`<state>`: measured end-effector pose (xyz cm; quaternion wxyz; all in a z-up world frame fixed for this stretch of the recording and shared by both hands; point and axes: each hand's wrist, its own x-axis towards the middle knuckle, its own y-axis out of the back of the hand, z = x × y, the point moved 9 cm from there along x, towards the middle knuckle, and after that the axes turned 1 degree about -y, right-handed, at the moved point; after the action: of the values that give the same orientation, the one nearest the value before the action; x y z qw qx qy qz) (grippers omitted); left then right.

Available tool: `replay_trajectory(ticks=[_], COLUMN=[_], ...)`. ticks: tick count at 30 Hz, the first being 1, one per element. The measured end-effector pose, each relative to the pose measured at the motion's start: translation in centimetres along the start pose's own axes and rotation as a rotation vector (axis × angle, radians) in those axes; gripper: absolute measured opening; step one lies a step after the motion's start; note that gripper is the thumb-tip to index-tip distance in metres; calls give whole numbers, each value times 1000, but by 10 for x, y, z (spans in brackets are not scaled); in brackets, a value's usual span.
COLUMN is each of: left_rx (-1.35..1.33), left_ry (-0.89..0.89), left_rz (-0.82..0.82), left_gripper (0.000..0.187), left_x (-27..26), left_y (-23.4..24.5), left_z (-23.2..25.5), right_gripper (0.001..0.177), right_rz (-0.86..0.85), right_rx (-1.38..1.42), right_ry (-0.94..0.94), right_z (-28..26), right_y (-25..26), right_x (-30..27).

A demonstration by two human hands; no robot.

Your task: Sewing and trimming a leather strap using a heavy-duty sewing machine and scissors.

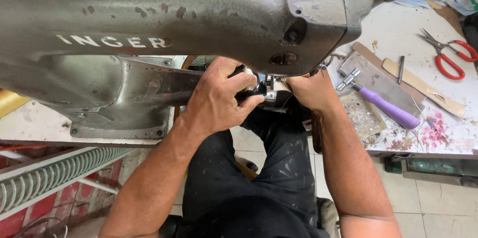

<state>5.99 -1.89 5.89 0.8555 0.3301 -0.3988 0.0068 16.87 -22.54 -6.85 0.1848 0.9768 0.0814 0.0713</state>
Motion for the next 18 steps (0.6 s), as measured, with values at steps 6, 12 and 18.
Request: replay_trajectory(ticks=[6, 12, 18], left_rx=[10, 34, 30], left_ry=[10, 22, 37], left_rz=[0, 8, 14], left_gripper=[22, 23, 23], left_x=[1, 0, 0], left_y=[-1, -2, -3], left_z=[4, 5, 7], right_gripper=[16, 14, 12], right_rz=[1, 0, -11], right_rx=[27, 52, 79], right_ry=[-48, -95, -137], right_z=[1, 2, 0], right_y=[3, 5, 5], right_x=[0, 0, -3])
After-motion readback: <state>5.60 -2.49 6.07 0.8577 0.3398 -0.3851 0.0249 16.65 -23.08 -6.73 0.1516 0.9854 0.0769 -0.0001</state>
